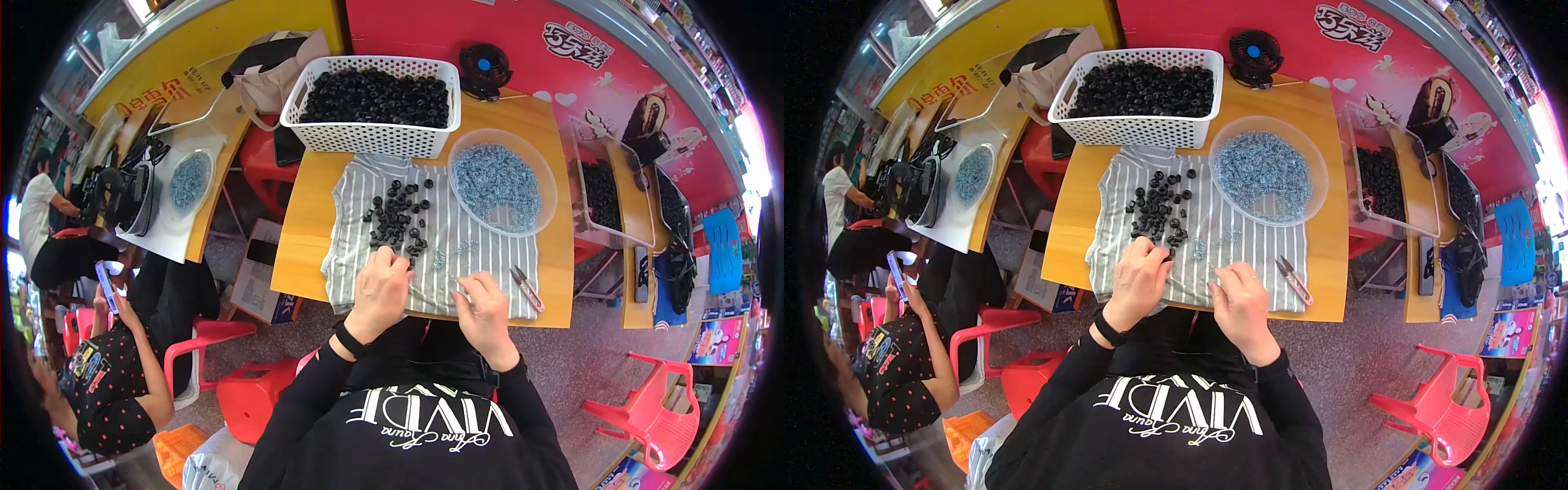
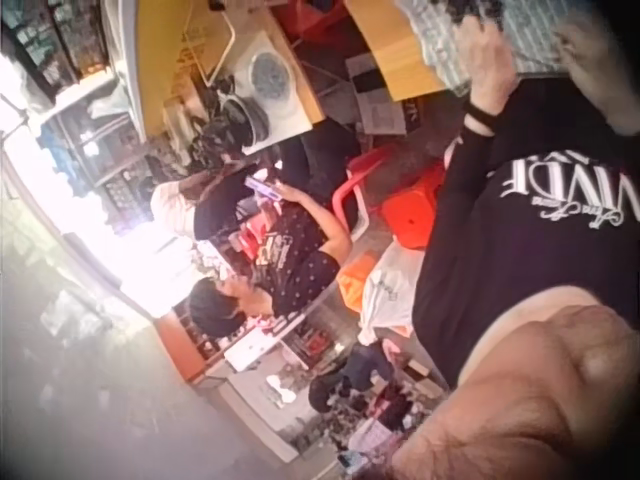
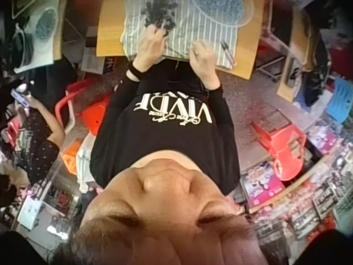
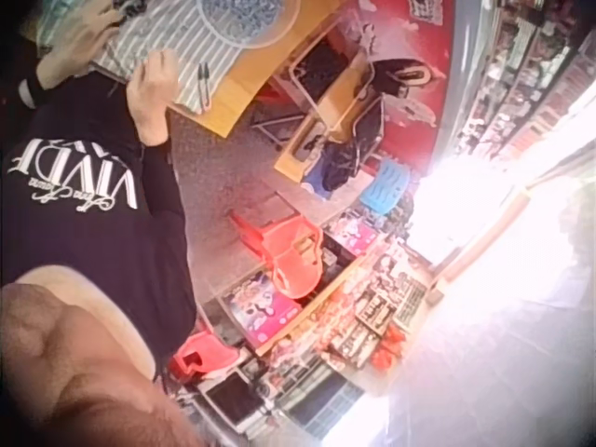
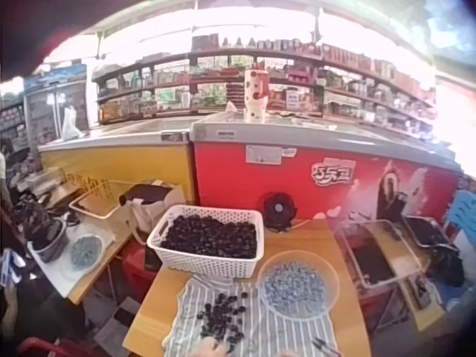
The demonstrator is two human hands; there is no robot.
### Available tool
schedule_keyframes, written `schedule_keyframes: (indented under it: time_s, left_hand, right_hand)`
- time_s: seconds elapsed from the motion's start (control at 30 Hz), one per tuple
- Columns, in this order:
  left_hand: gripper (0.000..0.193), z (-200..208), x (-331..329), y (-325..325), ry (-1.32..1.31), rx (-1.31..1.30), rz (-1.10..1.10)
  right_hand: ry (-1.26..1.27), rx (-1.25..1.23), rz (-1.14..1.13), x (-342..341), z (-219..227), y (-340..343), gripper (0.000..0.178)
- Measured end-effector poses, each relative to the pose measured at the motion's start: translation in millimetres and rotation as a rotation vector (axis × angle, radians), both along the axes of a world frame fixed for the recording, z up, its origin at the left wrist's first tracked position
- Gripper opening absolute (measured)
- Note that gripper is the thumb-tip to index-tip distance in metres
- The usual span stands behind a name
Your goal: The person sits at a table and repeatedly picks up small black cylindrical objects and light blue components. They insert the blue components into the black objects by hand and place the assembled units onto a striped cloth on the table. The person continues this repetitive assembly process throughout the clip.
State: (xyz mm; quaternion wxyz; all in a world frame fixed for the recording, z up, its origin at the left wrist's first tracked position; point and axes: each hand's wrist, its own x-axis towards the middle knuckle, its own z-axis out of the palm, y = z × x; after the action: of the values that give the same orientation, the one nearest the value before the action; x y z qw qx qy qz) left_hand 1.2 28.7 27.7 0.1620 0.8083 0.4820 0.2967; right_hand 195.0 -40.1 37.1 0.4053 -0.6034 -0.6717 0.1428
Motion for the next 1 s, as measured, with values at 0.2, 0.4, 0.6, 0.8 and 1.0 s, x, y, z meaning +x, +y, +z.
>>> schedule_keyframes:
  time_s: [0.2, 0.4, 0.6, 0.8, 1.0]
  left_hand:
    - [0.011, -7.9, -3.5, 0.8, -0.125, -0.009, -0.020]
    - [0.022, -2.6, -2.3, 3.4, -0.290, -0.005, -0.041]
    - [0.020, -2.3, -19.2, 4.3, -0.253, -0.024, -0.009]
    - [0.020, 5.8, -20.6, 11.5, -0.197, -0.023, 0.057]
    - [0.034, 28.1, 10.4, 38.4, 0.075, 0.054, -0.006]
  right_hand:
    - [-0.201, -0.023, -0.086, -7.0, -4.5, 11.4, 0.015]
    - [-0.224, -0.061, -0.075, -10.9, -8.2, 13.5, 0.013]
    - [-0.186, -0.044, -0.043, -6.0, -12.3, 12.1, 0.012]
    - [-0.174, -0.007, -0.065, -8.1, -12.3, 9.4, 0.013]
    - [-0.206, -0.025, -0.062, -10.1, -11.4, 10.8, 0.013]
